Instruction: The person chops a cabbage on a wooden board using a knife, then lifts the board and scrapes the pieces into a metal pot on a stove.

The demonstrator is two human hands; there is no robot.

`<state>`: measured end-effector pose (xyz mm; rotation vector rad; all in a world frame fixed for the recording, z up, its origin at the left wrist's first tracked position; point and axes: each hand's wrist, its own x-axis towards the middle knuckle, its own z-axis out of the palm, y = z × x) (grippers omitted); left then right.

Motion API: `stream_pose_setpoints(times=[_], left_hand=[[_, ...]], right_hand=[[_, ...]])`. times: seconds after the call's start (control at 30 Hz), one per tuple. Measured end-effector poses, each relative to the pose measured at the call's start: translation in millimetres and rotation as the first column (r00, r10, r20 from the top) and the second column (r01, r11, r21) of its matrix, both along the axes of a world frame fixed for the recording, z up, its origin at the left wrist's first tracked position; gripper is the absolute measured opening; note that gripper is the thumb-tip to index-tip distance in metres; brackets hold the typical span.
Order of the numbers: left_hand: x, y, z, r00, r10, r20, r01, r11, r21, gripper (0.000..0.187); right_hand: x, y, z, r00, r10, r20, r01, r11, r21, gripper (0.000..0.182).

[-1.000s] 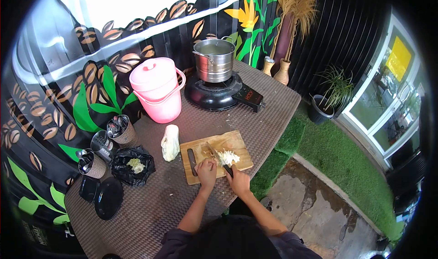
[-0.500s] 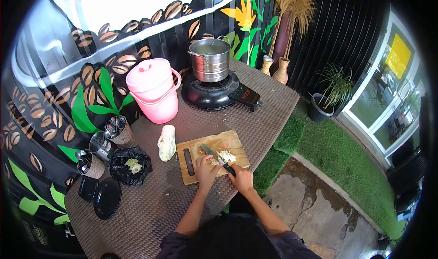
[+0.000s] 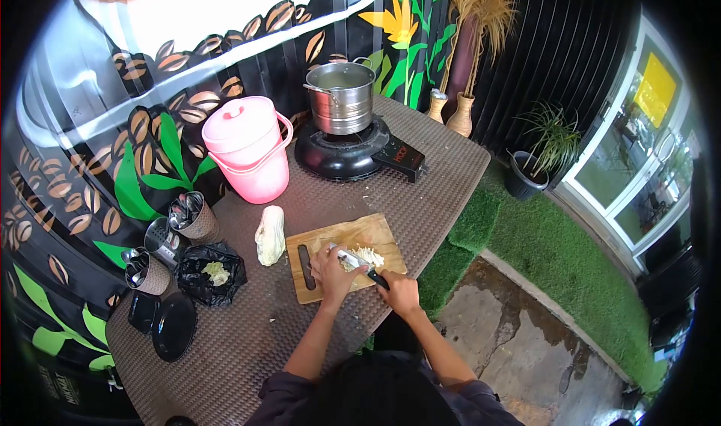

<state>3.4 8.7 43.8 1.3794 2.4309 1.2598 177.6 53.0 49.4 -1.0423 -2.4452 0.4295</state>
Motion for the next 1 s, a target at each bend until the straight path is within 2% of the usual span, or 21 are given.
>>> stream_pose_setpoints(times=[0.3,0.43,0.63,0.73,0.83,0.9,0.93,1.0], left_hand=[[-10.8,18.6,3.1,0.999,-0.019,-0.036,0.012,0.98,-0.196,0.089],[-7.8,22.0,0.6,0.999,0.015,-0.044,-0.021,0.99,-0.139,0.089],[-5.9,22.6,7.5,0.996,0.059,-0.07,-0.073,0.975,-0.211,0.088],[-13.2,25.7,5.5,0.992,0.079,-0.103,-0.099,0.972,-0.211,0.083],[-17.9,27.3,14.1,0.994,0.087,-0.061,-0.095,0.984,-0.148,0.072],[-17.6,25.9,20.4,0.994,0.064,-0.083,-0.074,0.989,-0.129,0.048],[-19.8,26.6,15.4,0.994,0.065,-0.083,-0.075,0.989,-0.13,0.048],[-23.9,27.8,7.4,1.0,0.001,0.001,-0.001,0.987,0.158,0.027]], right_hand=[[11.3,8.0,10.1,0.996,0.069,0.053,-0.072,0.996,0.054,0.027],[14.0,6.9,14.4,0.996,0.069,0.06,-0.072,0.996,0.059,0.026],[16.2,-1.0,11.3,0.997,0.048,0.057,-0.05,0.998,0.032,0.025],[18.4,-6.0,10.6,0.999,0.046,0.025,-0.047,0.999,0.025,0.024],[22.0,-9.6,11.1,0.999,0.035,-0.015,-0.035,0.999,-0.001,0.023],[23.9,-11.0,8.8,0.999,0.027,-0.023,-0.028,0.999,-0.024,0.022],[24.3,-10.7,6.4,0.998,0.007,-0.07,-0.01,0.999,-0.041,0.021],[23.3,-9.6,3.5,0.993,-0.015,-0.117,0.008,0.998,-0.06,0.021]])
